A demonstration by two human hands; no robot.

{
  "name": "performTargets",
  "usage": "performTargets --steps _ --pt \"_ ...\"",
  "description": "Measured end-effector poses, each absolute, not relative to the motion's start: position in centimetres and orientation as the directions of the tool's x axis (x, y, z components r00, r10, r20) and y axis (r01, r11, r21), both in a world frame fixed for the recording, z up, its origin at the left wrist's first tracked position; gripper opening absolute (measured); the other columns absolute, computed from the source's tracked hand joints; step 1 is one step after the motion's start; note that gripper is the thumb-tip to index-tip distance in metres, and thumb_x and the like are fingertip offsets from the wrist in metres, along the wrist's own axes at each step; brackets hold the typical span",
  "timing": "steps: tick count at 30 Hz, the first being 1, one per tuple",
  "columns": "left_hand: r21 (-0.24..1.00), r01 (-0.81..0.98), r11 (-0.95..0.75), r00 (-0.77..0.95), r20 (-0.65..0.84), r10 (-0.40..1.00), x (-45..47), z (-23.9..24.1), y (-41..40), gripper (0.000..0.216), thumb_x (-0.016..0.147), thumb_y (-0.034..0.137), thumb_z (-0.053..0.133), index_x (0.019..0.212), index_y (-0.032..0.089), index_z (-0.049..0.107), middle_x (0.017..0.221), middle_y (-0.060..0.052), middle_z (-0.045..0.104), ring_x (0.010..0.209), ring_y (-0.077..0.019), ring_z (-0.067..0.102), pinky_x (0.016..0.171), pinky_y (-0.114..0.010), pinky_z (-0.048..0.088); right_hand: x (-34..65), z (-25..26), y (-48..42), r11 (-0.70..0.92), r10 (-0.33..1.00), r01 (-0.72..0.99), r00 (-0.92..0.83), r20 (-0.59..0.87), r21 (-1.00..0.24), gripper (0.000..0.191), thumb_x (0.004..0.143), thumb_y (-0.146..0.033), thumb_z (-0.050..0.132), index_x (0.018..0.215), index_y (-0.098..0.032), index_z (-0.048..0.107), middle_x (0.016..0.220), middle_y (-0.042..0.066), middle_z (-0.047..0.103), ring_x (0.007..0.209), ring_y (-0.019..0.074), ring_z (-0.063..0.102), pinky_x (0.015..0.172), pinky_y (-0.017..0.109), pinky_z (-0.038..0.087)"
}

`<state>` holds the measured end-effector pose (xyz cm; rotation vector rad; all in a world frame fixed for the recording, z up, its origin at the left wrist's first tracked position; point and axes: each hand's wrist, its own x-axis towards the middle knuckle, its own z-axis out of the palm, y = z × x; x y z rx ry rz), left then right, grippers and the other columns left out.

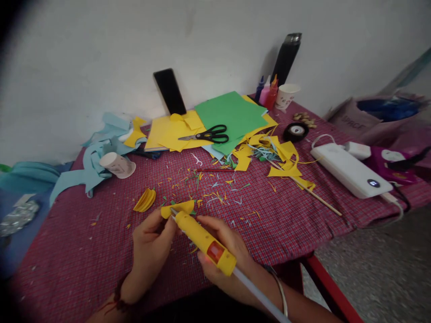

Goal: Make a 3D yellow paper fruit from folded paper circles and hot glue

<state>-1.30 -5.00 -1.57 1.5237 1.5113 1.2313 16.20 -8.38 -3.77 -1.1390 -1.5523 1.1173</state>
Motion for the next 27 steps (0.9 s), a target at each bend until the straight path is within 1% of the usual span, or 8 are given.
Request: performTargets --steps 3,7,12,14,19,22,25,27 --pt "0.915 0.377 -0.144 -0.094 0.193 0.977 -1.2 -1.3 -5.0 0.013 0.083 0.022 0.057 0.076 0.018 0.067 0.064 0.001 0.057 0.055 -0.0105 0.048 0.05 -0.021 0.038 15.9 -3.6 -8.3 0.183 0.97 0.163 -0.192 0.151 -0.969 0.058 0.074 -0.015 0.057 0.127 -0.034 0.046 0.1 0.0 0.069 0.079 0.0174 0.068 0.067 0.029 0.056" --pt "0.904 0.39 -0.177 -0.067 0.219 0.973 -1.3 -1.2 -4.9 0.014 0.082 0.021 0.057 0.071 0.018 0.065 0.063 0.002 0.056 0.056 -0.0105 0.047 0.05 -0.021 0.037 15.7 -3.3 -8.4 0.208 0.961 0.128 -0.212 0.178 -0.97 0.062 0.074 -0.012 0.056 0.129 -0.037 0.042 0.109 -0.001 0.067 0.085 0.0167 0.067 0.072 0.029 0.056" --pt "0.901 0.392 -0.183 -0.044 0.218 0.975 -1.3 -1.4 -4.9 0.017 0.082 0.023 0.058 0.066 0.018 0.06 0.065 0.001 0.056 0.057 -0.011 0.048 0.051 -0.022 0.038 15.7 -3.1 -8.3 0.209 0.959 0.112 -0.217 0.181 -0.971 0.059 0.074 -0.013 0.056 0.129 -0.031 0.045 0.102 0.002 0.068 0.077 0.0162 0.067 0.067 0.029 0.056" --pt "0.903 0.39 -0.181 -0.039 0.212 0.976 -1.3 -1.4 -4.9 0.017 0.083 0.023 0.057 0.067 0.018 0.06 0.066 0.001 0.058 0.058 -0.0113 0.05 0.052 -0.022 0.039 15.7 -3.1 -8.3 0.195 0.961 0.105 -0.219 0.168 -0.975 0.059 0.074 -0.013 0.056 0.129 -0.031 0.045 0.104 0.002 0.067 0.077 0.0163 0.067 0.067 0.029 0.056" --pt "0.913 0.372 -0.165 -0.057 0.2 0.978 -1.3 -1.1 -4.8 0.017 0.086 0.022 0.054 0.072 0.019 0.063 0.065 0.002 0.057 0.058 -0.0104 0.049 0.053 -0.021 0.039 15.8 -3.2 -8.4 0.184 0.964 0.111 -0.214 0.157 -0.977 0.059 0.074 -0.012 0.056 0.128 -0.034 0.045 0.101 -0.001 0.069 0.077 0.0159 0.067 0.066 0.027 0.056" --pt "0.931 0.335 -0.148 -0.065 0.18 0.982 -1.4 -1.0 -4.9 0.015 0.088 0.024 0.054 0.082 0.02 0.067 0.071 0.001 0.061 0.063 -0.0115 0.055 0.058 -0.022 0.045 16.1 -3.5 -8.5 0.169 0.97 0.144 -0.198 0.139 -0.975 0.056 0.076 -0.015 0.057 0.127 -0.034 0.045 0.097 -0.001 0.069 0.073 0.0159 0.066 0.063 0.027 0.055" --pt "0.953 0.281 -0.114 -0.061 0.136 0.989 -1.5 -1.2 -5.0 0.019 0.09 0.027 0.052 0.094 0.021 0.07 0.082 -0.001 0.068 0.072 -0.014 0.062 0.067 -0.025 0.051 16.5 -4.0 -8.6 0.149 0.975 0.173 -0.187 0.116 -0.974 0.056 0.078 -0.019 0.059 0.129 -0.034 0.044 0.102 0.0 0.066 0.077 0.0166 0.065 0.067 0.03 0.055" --pt "0.965 0.248 -0.086 -0.066 0.106 0.992 -1.7 -1.5 -5.0 0.02 0.09 0.028 0.053 0.094 0.021 0.071 0.082 -0.002 0.07 0.072 -0.0144 0.063 0.068 -0.026 0.052 16.6 -4.4 -8.6 0.13 0.98 0.173 -0.173 0.1 -0.976 0.056 0.078 -0.018 0.059 0.13 -0.034 0.045 0.106 0.002 0.064 0.081 0.0174 0.064 0.071 0.032 0.055"
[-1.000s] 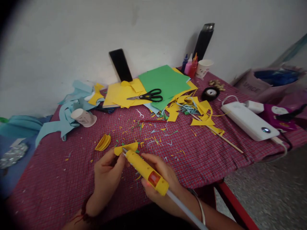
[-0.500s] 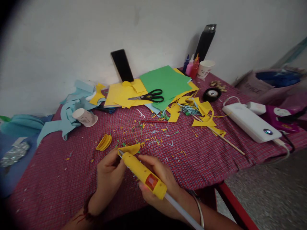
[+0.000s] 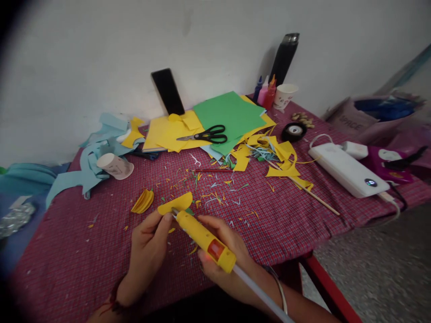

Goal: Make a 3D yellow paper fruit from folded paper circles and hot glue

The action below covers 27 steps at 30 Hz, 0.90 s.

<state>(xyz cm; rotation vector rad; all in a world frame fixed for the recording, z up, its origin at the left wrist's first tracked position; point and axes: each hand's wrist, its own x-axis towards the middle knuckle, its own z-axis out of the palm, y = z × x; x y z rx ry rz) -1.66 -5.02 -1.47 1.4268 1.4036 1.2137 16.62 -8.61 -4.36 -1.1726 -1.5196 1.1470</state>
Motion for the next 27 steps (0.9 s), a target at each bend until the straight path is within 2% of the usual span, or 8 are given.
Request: performTargets --steps 5,11,15,17,21,27 --pt "0.988 0.15 -0.021 -0.113 0.038 0.993 -2.0 -2.2 -4.9 0.02 0.089 0.031 0.056 0.088 0.019 0.072 0.082 -0.004 0.072 0.07 -0.0155 0.066 0.066 -0.027 0.054 16.7 -4.5 -8.4 0.09 0.989 0.162 -0.133 0.068 -0.983 0.055 0.077 -0.016 0.059 0.128 -0.032 0.048 0.107 0.004 0.063 0.082 0.0187 0.063 0.07 0.033 0.054" --pt "0.999 0.024 0.023 -0.167 -0.019 0.986 -1.9 -2.8 -4.7 0.023 0.087 0.036 0.058 0.088 0.017 0.071 0.087 -0.007 0.073 0.074 -0.0173 0.068 0.068 -0.029 0.056 16.7 -4.0 -8.2 0.126 0.992 0.143 -0.031 0.123 -0.982 0.053 0.074 -0.015 0.055 0.123 -0.033 0.05 0.103 0.002 0.065 0.078 0.0169 0.064 0.065 0.03 0.054" --pt "0.998 -0.033 0.054 -0.162 -0.058 0.985 -1.6 -2.7 -4.6 0.021 0.087 0.034 0.058 0.087 0.019 0.071 0.085 -0.005 0.073 0.073 -0.0167 0.067 0.067 -0.029 0.056 16.8 -4.0 -8.3 0.133 0.987 0.165 -0.109 0.116 -0.977 0.056 0.077 -0.015 0.056 0.127 -0.037 0.045 0.108 0.001 0.064 0.085 0.017 0.064 0.074 0.032 0.054" --pt "0.997 -0.041 0.068 -0.149 -0.073 0.986 -1.5 -2.7 -4.6 0.021 0.087 0.035 0.058 0.087 0.018 0.072 0.084 -0.006 0.073 0.072 -0.0171 0.067 0.066 -0.03 0.056 16.8 -4.1 -8.3 0.14 0.982 0.157 -0.15 0.116 -0.978 0.058 0.077 -0.015 0.057 0.128 -0.039 0.043 0.109 -0.001 0.065 0.087 0.0167 0.064 0.075 0.032 0.054" --pt "0.996 -0.009 0.086 -0.114 -0.087 0.99 -1.5 -2.7 -4.7 0.022 0.087 0.035 0.059 0.089 0.017 0.073 0.083 -0.006 0.073 0.071 -0.0172 0.066 0.066 -0.029 0.054 16.9 -3.9 -8.2 0.147 0.988 0.148 -0.07 0.138 -0.978 0.056 0.076 -0.013 0.056 0.125 -0.039 0.045 0.104 -0.002 0.065 0.078 0.0141 0.063 0.066 0.028 0.054" --pt "0.993 0.063 0.096 -0.078 -0.091 0.993 -1.5 -2.1 -4.9 0.016 0.085 0.031 0.063 0.089 0.021 0.074 0.084 -0.001 0.07 0.078 -0.0149 0.062 0.078 -0.026 0.049 16.3 -3.8 -8.4 0.15 0.978 0.135 -0.169 0.126 -0.98 0.06 0.076 -0.014 0.058 0.13 -0.036 0.042 0.104 0.0 0.066 0.081 0.016 0.064 0.07 0.03 0.053"
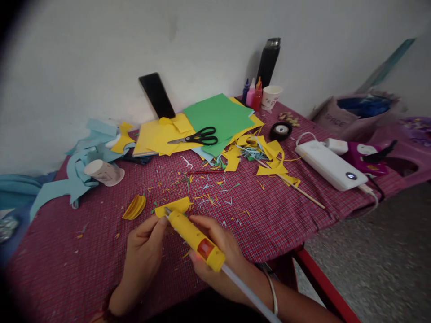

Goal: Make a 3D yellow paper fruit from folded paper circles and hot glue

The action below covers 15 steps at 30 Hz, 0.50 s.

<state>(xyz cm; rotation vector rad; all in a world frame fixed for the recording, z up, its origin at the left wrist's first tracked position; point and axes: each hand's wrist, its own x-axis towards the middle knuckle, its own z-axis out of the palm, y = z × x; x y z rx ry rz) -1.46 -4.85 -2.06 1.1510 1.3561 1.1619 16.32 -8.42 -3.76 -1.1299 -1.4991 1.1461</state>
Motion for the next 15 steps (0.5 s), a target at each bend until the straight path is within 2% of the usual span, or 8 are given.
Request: performTargets --steps 4,8,12,15 --pt "0.988 0.027 0.153 -0.085 -0.15 0.985 -1.2 -2.0 -4.6 0.014 0.081 0.031 0.066 0.084 0.02 0.074 0.075 0.001 0.067 0.077 -0.0141 0.06 0.073 -0.023 0.048 15.9 -3.7 -8.4 0.151 0.968 0.109 -0.217 0.125 -0.983 0.059 0.077 -0.015 0.058 0.131 -0.034 0.042 0.104 0.001 0.066 0.083 0.017 0.065 0.072 0.031 0.054" --pt "0.953 -0.113 0.28 -0.089 -0.29 0.953 -0.6 -2.2 -4.5 0.015 0.076 0.032 0.07 0.075 0.016 0.07 0.069 0.0 0.068 0.062 -0.011 0.059 0.06 -0.021 0.048 17.3 -3.6 -8.2 0.127 0.976 0.119 -0.194 0.102 -0.985 0.059 0.078 -0.016 0.059 0.13 -0.036 0.041 0.112 0.002 0.063 0.088 0.0173 0.065 0.072 0.03 0.054" --pt "0.864 -0.271 0.424 -0.063 -0.455 0.888 0.4 -1.9 -4.7 0.022 0.066 0.032 0.076 0.067 0.014 0.064 0.061 -0.002 0.067 0.053 -0.011 0.06 0.052 -0.021 0.05 20.8 -3.1 -8.1 0.093 0.994 0.25 -0.083 0.074 -0.964 0.048 0.082 -0.022 0.06 0.126 -0.031 0.043 0.105 0.004 0.064 0.077 0.0158 0.065 0.068 0.03 0.054" --pt "0.804 -0.352 0.479 -0.05 -0.527 0.848 0.9 -1.8 -4.7 0.025 0.061 0.03 0.08 0.066 0.014 0.062 0.061 -0.003 0.067 0.053 -0.0106 0.061 0.052 -0.02 0.052 22.8 -2.5 -8.2 0.067 0.998 0.378 -0.026 0.061 -0.924 0.039 0.084 -0.028 0.06 0.121 -0.028 0.045 0.101 0.005 0.065 0.079 0.0173 0.066 0.069 0.032 0.053"
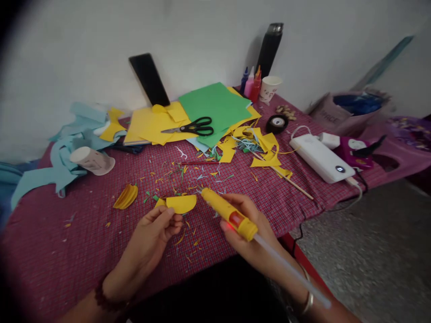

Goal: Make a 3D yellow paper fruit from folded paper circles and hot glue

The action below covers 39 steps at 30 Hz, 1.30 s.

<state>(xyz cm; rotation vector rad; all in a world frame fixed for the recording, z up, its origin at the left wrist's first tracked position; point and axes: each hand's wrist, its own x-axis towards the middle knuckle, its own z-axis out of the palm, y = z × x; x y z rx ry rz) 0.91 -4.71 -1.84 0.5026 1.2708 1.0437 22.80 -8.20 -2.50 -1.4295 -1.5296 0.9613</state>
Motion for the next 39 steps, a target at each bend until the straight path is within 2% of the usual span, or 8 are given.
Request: performTargets --steps 9,12,14,17,25,32,35,39 --pt "0.713 -0.474 0.516 -0.064 -0.613 0.788 2.7 -1.1 -7.8 0.017 0.071 0.028 0.072 0.082 0.016 0.066 0.079 -0.004 0.071 0.075 -0.0128 0.067 0.071 -0.023 0.055 23.7 -0.8 -6.8 0.036 0.991 0.567 -0.124 -0.042 -0.823 0.019 0.084 -0.03 0.058 0.1 -0.023 0.051 0.085 0.002 0.066 0.07 0.0162 0.065 0.059 0.027 0.05" --pt "0.737 -0.091 0.67 0.211 -0.643 0.736 1.9 1.7 -7.7 0.019 0.079 0.036 0.063 0.081 0.017 0.066 0.066 -0.003 0.066 0.059 -0.0139 0.062 0.054 -0.025 0.051 24.2 -1.0 -6.2 0.03 0.996 0.57 -0.09 -0.026 -0.821 0.019 0.085 -0.031 0.057 0.101 -0.023 0.051 0.086 0.002 0.066 0.073 0.0168 0.065 0.061 0.028 0.05" --pt "0.905 0.34 0.256 0.25 -0.349 0.903 1.1 3.5 -4.7 0.019 0.083 0.033 0.056 0.073 0.019 0.064 0.059 0.0 0.06 0.056 -0.0118 0.056 0.056 -0.024 0.047 24.5 -1.1 -6.0 0.051 0.998 0.571 -0.069 0.014 -0.819 0.018 0.085 -0.031 0.057 0.101 -0.023 0.051 0.085 0.002 0.065 0.072 0.0167 0.063 0.061 0.028 0.049" --pt "0.409 0.783 -0.469 0.47 0.107 0.876 1.0 4.3 2.7 0.018 0.085 0.022 0.047 0.084 0.017 0.065 0.08 -0.005 0.064 0.074 -0.0158 0.059 0.069 -0.029 0.046 24.7 -1.2 -6.1 0.063 0.998 0.542 -0.046 0.046 -0.838 0.017 0.085 -0.03 0.057 0.099 -0.023 0.052 0.084 0.002 0.063 0.07 0.0164 0.062 0.06 0.028 0.049" --pt "0.247 0.769 -0.589 0.607 0.003 0.795 6.9 -0.4 11.6 0.022 0.076 0.001 0.047 0.077 0.012 0.066 0.08 -0.011 0.066 0.077 -0.0211 0.061 0.072 -0.034 0.046 25.1 -1.8 -8.0 -0.081 0.988 0.422 -0.084 -0.128 -0.903 0.018 0.087 -0.033 0.057 0.102 -0.025 0.05 0.083 0.001 0.066 0.069 0.0166 0.064 0.058 0.028 0.049" --pt "0.432 0.798 -0.42 0.406 0.129 0.905 1.0 4.4 9.0 0.013 0.085 0.021 0.048 0.082 0.014 0.059 0.073 -0.006 0.067 0.066 -0.0163 0.063 0.063 -0.029 0.05 23.6 -1.7 -8.0 -0.108 0.955 0.457 -0.199 -0.22 -0.883 0.021 0.083 -0.026 0.06 0.103 -0.026 0.053 0.089 0.002 0.066 0.073 0.0166 0.064 0.059 0.027 0.051" --pt "0.835 0.539 -0.115 0.322 -0.077 0.944 -3.3 4.8 6.0 0.014 0.081 0.032 0.062 0.081 0.019 0.061 0.071 -0.002 0.071 0.064 -0.0147 0.067 0.059 -0.024 0.053 22.5 -0.8 -7.9 -0.102 0.937 0.464 -0.251 -0.241 -0.88 0.023 0.083 -0.024 0.057 0.105 -0.024 0.054 0.087 0.001 0.066 0.066 0.0145 0.063 0.053 0.024 0.049" --pt "0.915 0.398 0.067 0.264 -0.184 0.947 -5.7 2.9 3.3 0.007 0.077 0.028 0.068 0.08 0.023 0.07 0.077 -0.001 0.073 0.069 -0.0153 0.068 0.062 -0.023 0.054 21.3 0.0 -7.7 -0.069 0.932 0.528 -0.268 -0.244 -0.846 0.025 0.082 -0.022 0.056 0.107 -0.023 0.054 0.089 0.002 0.068 0.07 0.0155 0.066 0.055 0.025 0.051"
